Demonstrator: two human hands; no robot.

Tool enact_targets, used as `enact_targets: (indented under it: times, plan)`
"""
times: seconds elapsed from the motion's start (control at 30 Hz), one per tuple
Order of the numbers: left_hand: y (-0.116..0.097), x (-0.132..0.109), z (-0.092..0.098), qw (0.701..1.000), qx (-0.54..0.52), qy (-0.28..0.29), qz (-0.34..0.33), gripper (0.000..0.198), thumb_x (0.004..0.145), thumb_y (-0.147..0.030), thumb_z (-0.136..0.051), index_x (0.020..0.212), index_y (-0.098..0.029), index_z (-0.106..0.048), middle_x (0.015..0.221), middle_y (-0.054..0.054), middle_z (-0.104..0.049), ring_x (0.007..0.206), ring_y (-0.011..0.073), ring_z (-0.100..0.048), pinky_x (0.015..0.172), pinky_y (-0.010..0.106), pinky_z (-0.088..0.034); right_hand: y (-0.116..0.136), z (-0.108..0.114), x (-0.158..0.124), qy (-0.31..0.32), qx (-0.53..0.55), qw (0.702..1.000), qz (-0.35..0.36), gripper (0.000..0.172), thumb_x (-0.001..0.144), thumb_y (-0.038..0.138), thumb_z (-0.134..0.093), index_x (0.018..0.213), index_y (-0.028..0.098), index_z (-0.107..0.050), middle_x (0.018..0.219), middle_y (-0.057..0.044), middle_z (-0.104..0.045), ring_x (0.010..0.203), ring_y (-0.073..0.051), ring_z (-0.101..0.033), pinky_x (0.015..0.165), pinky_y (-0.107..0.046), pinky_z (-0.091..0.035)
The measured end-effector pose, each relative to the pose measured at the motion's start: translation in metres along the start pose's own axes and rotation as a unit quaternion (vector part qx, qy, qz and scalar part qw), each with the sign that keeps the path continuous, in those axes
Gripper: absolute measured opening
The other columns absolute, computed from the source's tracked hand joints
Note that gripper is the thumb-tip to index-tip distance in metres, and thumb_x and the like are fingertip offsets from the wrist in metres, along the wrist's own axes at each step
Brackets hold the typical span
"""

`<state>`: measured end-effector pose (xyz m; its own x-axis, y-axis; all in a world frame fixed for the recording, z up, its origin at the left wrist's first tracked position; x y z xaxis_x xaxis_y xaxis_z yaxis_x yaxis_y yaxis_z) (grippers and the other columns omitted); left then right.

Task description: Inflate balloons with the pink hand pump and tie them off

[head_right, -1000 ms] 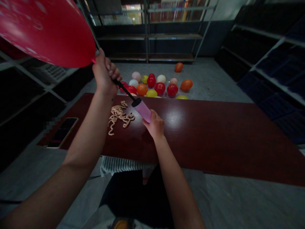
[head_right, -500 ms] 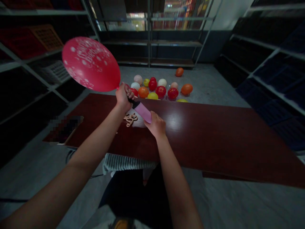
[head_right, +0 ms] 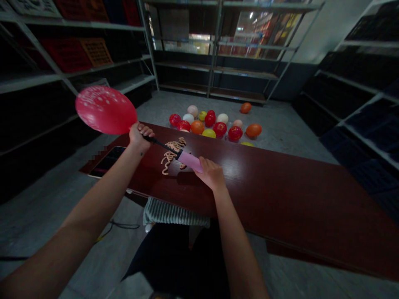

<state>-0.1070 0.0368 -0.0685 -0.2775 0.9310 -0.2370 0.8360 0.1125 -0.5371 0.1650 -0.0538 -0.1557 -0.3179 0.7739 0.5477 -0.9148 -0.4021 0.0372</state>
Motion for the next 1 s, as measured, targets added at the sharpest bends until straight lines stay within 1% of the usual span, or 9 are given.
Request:
enact_targets:
  times: [0.07, 0.13, 0.23, 0.43, 0.57, 0.67, 0.8, 0.9, 1.0]
  plan:
    - [-0.019, -0.002, -0.010, 1.000, 0.007, 0.003, -0.018, 0.044, 0.105, -0.027, -0.036, 0.064, -0.021, -0.022, 0.042, -0.008, -0.022, 0.031, 0.0067, -0.023, 0.036, 0.020, -0.021, 0.000, 0.002, 0.000, -0.007, 0.025, 1.000, -0.002, 0.037, 0.092, 0.041, -0.064, 0.119, 0.016, -0.064, 0.097, -0.008, -0.076, 0.084, -0.022, -0.072, 0.070, -0.030, -0.046]
    - [-0.030, -0.008, -0.028, 0.999, 0.023, 0.020, -0.041, 0.045, 0.106, -0.032, -0.036, 0.065, -0.021, -0.021, 0.043, -0.008, -0.021, 0.031, 0.0069, -0.023, 0.037, 0.020, -0.021, -0.001, 0.005, 0.000, -0.021, 0.051, 0.998, -0.013, 0.037, 0.091, 0.041, -0.066, 0.119, 0.017, -0.064, 0.100, -0.008, -0.076, 0.087, -0.022, -0.072, 0.072, -0.030, -0.048]
    - [-0.030, -0.022, -0.063, 0.994, 0.044, 0.064, -0.071, 0.048, 0.107, -0.035, -0.035, 0.064, -0.021, -0.020, 0.044, -0.007, -0.019, 0.032, 0.0078, -0.022, 0.037, 0.021, -0.020, -0.008, 0.010, -0.002, -0.053, 0.079, 0.994, -0.047, 0.038, 0.089, 0.042, -0.068, 0.118, 0.017, -0.063, 0.105, -0.009, -0.076, 0.088, -0.023, -0.073, 0.075, -0.031, -0.052]
    - [0.000, -0.041, -0.120, 0.980, 0.085, 0.131, -0.121, 0.053, 0.107, -0.036, -0.036, 0.060, -0.019, -0.019, 0.045, -0.007, -0.015, 0.034, 0.0071, -0.016, 0.039, 0.021, -0.016, -0.026, 0.004, -0.006, -0.089, 0.083, 0.987, -0.109, 0.045, 0.087, 0.041, -0.070, 0.122, 0.015, -0.060, 0.104, -0.011, -0.076, 0.088, -0.025, -0.074, 0.075, -0.034, -0.055]
    - [0.040, -0.043, -0.142, 0.978, 0.117, 0.150, -0.089, 0.053, 0.106, -0.038, -0.042, 0.061, -0.021, -0.021, 0.045, -0.006, -0.016, 0.034, 0.0086, -0.017, 0.038, 0.024, -0.016, -0.034, -0.002, -0.007, -0.085, 0.091, 0.981, -0.151, 0.048, 0.089, 0.046, -0.066, 0.125, 0.016, -0.057, 0.107, -0.013, -0.075, 0.089, -0.027, -0.074, 0.074, -0.036, -0.054]
    - [0.085, -0.049, -0.146, 0.978, 0.135, 0.155, -0.048, 0.053, 0.107, -0.037, -0.043, 0.062, -0.021, -0.021, 0.045, -0.006, -0.015, 0.033, 0.0075, -0.017, 0.038, 0.024, -0.015, -0.038, -0.002, -0.007, -0.065, 0.097, 0.975, -0.189, 0.048, 0.091, 0.048, -0.063, 0.126, 0.016, -0.056, 0.109, -0.015, -0.075, 0.091, -0.029, -0.074, 0.074, -0.036, -0.053]
    - [0.135, -0.053, -0.131, 0.984, 0.123, 0.129, -0.004, 0.052, 0.104, -0.039, -0.051, 0.063, -0.021, -0.025, 0.047, -0.007, -0.015, 0.032, 0.0048, -0.017, 0.037, 0.022, -0.016, -0.041, 0.000, -0.006, -0.039, 0.094, 0.969, -0.224, 0.048, 0.092, 0.050, -0.060, 0.127, 0.016, -0.056, 0.108, -0.015, -0.075, 0.091, -0.030, -0.073, 0.073, -0.036, -0.052]
    - [0.145, -0.047, -0.116, 0.988, 0.108, 0.113, 0.001, 0.053, 0.104, -0.041, -0.050, 0.062, -0.021, -0.026, 0.047, -0.007, -0.015, 0.031, 0.0051, -0.019, 0.035, 0.022, -0.017, -0.040, 0.001, -0.005, -0.030, 0.094, 0.971, -0.216, 0.047, 0.091, 0.048, -0.061, 0.126, 0.017, -0.057, 0.108, -0.014, -0.075, 0.089, -0.029, -0.074, 0.072, -0.035, -0.052]
    - [0.137, -0.035, -0.100, 0.989, 0.104, 0.108, 0.002, 0.054, 0.106, -0.044, -0.044, 0.061, -0.021, -0.026, 0.045, -0.007, -0.016, 0.030, 0.0062, -0.019, 0.034, 0.023, -0.018, -0.036, 0.001, -0.003, -0.020, 0.089, 0.978, -0.190, 0.048, 0.090, 0.047, -0.065, 0.126, 0.016, -0.058, 0.108, -0.013, -0.076, 0.091, -0.028, -0.073, 0.073, -0.034, -0.051]
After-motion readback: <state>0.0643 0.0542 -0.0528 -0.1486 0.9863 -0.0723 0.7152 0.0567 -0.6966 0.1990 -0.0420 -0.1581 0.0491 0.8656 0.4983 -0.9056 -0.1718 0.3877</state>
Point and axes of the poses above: each hand's wrist, its own x-axis towards the middle knuckle, its own z-axis out of the back of the hand, y = z × x, the point moved 6 cm from there along x, towards the middle knuckle
